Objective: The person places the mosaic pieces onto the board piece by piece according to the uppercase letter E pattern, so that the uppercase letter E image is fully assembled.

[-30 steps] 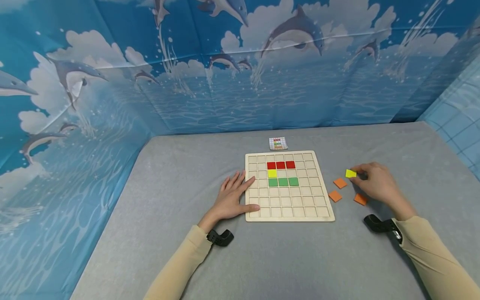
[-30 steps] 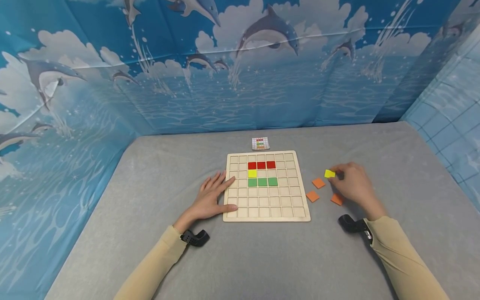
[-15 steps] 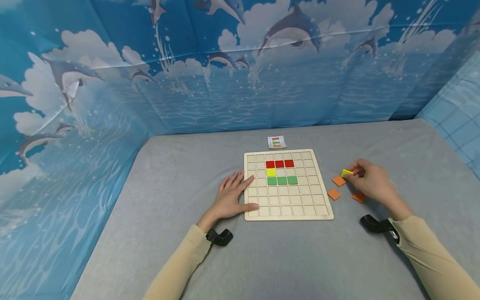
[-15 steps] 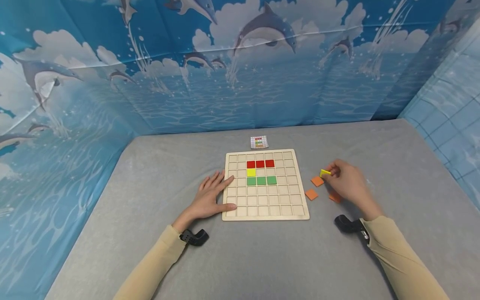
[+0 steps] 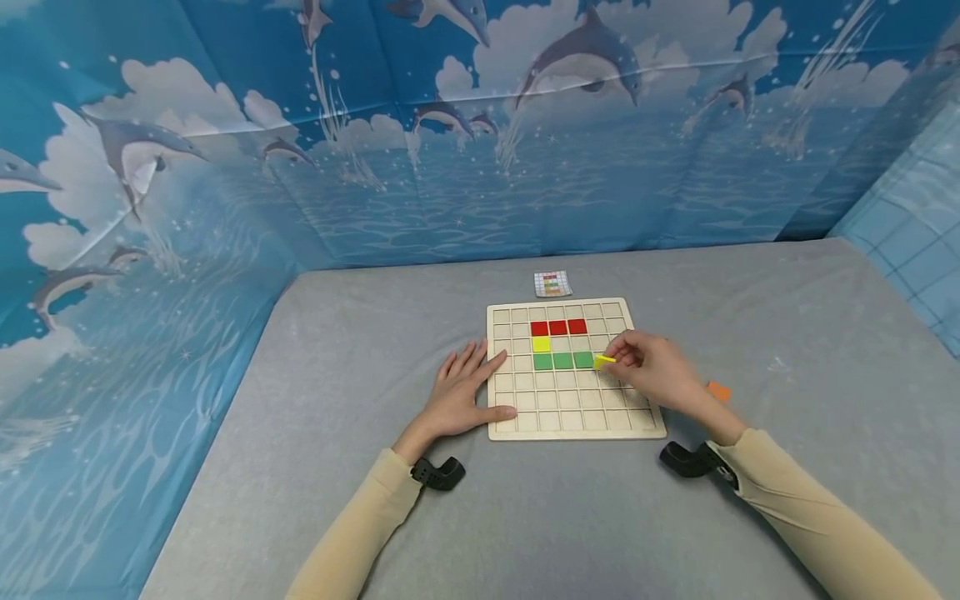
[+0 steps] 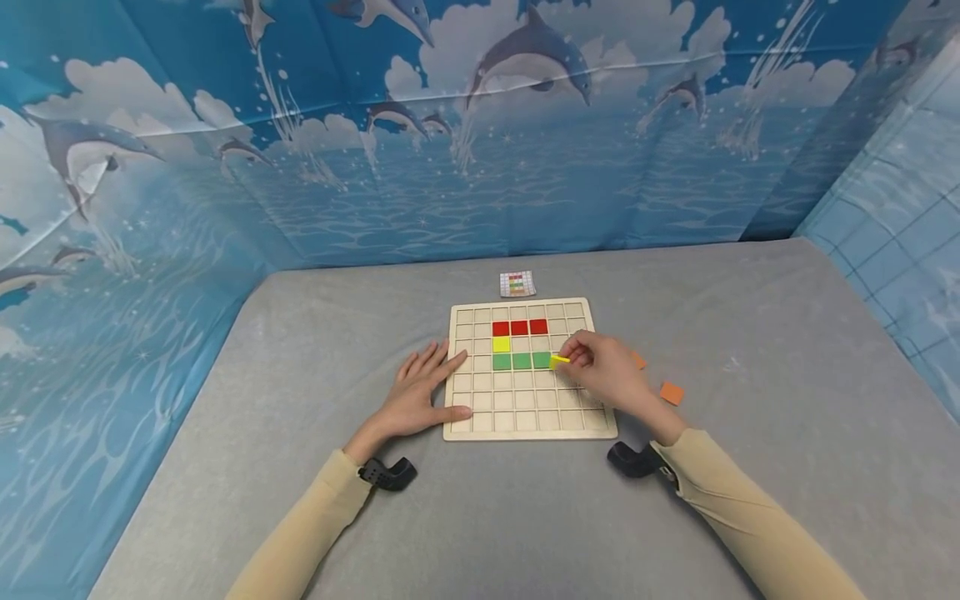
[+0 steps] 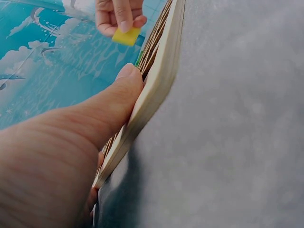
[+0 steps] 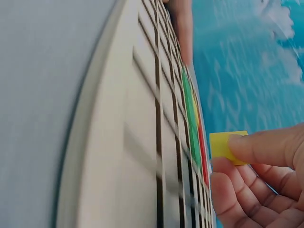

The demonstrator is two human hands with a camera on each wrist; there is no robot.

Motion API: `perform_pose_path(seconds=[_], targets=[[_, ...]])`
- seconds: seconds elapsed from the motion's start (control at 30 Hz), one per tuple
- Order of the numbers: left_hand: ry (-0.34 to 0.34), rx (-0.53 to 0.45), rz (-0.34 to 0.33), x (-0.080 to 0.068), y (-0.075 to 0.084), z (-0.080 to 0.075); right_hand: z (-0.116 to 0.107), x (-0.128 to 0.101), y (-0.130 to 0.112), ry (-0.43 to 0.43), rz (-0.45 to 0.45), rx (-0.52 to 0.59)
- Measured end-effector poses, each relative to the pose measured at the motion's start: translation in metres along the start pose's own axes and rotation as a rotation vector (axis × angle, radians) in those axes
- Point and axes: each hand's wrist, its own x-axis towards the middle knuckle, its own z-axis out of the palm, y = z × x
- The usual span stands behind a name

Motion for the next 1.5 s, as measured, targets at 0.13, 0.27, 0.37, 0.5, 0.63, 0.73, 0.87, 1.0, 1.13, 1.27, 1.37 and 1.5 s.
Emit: perform_pose_path(seconds=[0.13, 0.27, 0.37, 0.5, 0.63, 0.73, 0.87, 1.0, 1.13, 1.27, 1.37, 1.5], targets=[[-0.002, 0.000, 0.005, 0.000, 0.001, 0.000, 0.019, 0.006, -0.013, -0.056, -0.046, 0.033], [0.004, -0.001, 0.010, 0.000, 0.001, 0.000, 0.033, 0.010, -0.024, -0.080, -0.072, 0.064], [0.011, 0.000, 0.010, 0.000, 0.001, 0.001, 0.041, 0.013, -0.029, -0.083, -0.082, 0.073], [0.013, 0.004, 0.004, -0.001, 0.000, 0.001, 0.049, 0.017, -0.033, -0.090, -0.098, 0.073], [0.015, 0.008, 0.002, -0.001, 0.000, 0.002, 0.053, 0.019, -0.036, -0.100, -0.094, 0.066], [0.012, 0.007, 0.005, -0.002, 0.000, 0.002, 0.054, 0.019, -0.037, -0.104, -0.079, 0.051], [0.006, 0.009, 0.002, -0.002, 0.000, 0.002, 0.055, 0.019, -0.037, -0.098, -0.084, 0.043], [0.011, 0.010, 0.000, -0.003, -0.001, 0.002, 0.056, 0.020, -0.037, -0.095, -0.098, 0.042], [0.014, 0.008, 0.002, -0.003, -0.001, 0.002, 0.056, 0.020, -0.038, -0.103, -0.096, 0.038], [0.015, 0.004, 0.002, -0.003, -0.002, 0.002, 0.056, 0.020, -0.038, -0.106, -0.103, 0.028], [0.016, 0.003, 0.004, -0.003, -0.002, 0.002, 0.056, 0.020, -0.039, -0.107, -0.107, 0.023], [0.014, 0.005, 0.007, -0.003, -0.002, 0.002, 0.056, 0.019, -0.040, -0.108, -0.106, 0.018]])
